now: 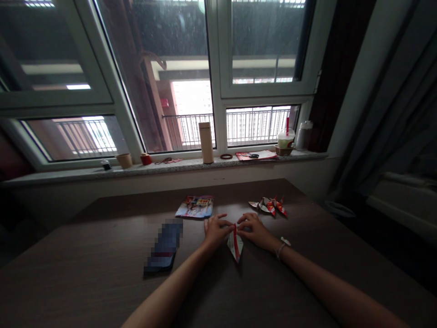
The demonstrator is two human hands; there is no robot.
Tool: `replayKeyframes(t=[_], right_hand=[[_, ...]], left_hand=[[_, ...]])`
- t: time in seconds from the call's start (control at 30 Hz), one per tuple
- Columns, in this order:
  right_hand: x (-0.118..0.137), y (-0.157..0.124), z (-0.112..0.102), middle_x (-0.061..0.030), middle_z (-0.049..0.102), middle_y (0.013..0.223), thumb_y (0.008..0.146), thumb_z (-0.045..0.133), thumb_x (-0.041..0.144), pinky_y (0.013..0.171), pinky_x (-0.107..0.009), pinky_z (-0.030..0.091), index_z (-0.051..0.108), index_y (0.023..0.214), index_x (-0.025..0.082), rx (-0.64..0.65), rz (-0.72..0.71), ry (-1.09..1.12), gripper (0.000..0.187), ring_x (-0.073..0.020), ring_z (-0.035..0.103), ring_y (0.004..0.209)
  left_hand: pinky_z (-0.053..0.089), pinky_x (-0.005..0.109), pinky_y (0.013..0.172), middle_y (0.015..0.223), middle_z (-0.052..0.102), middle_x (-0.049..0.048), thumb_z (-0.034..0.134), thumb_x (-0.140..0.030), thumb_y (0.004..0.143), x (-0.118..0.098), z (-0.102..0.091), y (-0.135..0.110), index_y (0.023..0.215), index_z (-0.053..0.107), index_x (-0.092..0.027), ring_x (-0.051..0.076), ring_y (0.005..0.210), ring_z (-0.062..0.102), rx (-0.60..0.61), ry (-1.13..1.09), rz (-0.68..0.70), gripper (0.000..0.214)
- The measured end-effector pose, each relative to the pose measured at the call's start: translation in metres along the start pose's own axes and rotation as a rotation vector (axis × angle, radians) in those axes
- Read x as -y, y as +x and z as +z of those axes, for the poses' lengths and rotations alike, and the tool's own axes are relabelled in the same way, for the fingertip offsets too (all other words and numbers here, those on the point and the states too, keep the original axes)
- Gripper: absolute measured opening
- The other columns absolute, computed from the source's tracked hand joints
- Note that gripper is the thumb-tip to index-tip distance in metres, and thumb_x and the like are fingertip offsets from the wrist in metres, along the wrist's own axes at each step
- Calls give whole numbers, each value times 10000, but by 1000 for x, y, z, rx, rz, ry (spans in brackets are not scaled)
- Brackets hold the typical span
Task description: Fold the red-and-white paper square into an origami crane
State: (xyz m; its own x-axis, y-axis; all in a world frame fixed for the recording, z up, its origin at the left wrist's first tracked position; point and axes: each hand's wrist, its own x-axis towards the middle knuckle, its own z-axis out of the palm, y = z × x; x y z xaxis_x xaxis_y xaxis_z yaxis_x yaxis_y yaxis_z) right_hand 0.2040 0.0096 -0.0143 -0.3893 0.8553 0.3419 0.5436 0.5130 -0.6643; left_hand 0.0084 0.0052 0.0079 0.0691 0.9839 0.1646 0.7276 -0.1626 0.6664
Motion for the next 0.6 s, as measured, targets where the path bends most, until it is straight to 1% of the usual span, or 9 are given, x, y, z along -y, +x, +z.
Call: replayKeyframes(t=[0.3,0.47,0.6], right_hand=[[-3,1,3,-32,653,1130,826,700,342,1096,-434,279,756,823,270,11,7,-31,92,-244,463,1187],[-1,0,2,-24,655,1127,812,715,315,1097,-431,280,752,816,270,19,7,-31,58,-242,458,1187],[0,0,2,-23,649,1143,808,715,320,1105,-443,271,750,805,273,27,5,-27,59,-252,440,1212]], left_hand=[[195,522,1164,1290,646,11,735,-357,731,1,-1,1,793,797,-302,301,1274,487,-1,-24,-9,104],[184,527,1169,1308,636,-2,717,-349,756,0,0,2,839,796,-326,296,1288,480,-9,-36,-11,117],[199,522,1165,1296,637,2,711,-345,763,-1,0,1,797,793,-312,292,1277,487,-16,-21,-15,95]])
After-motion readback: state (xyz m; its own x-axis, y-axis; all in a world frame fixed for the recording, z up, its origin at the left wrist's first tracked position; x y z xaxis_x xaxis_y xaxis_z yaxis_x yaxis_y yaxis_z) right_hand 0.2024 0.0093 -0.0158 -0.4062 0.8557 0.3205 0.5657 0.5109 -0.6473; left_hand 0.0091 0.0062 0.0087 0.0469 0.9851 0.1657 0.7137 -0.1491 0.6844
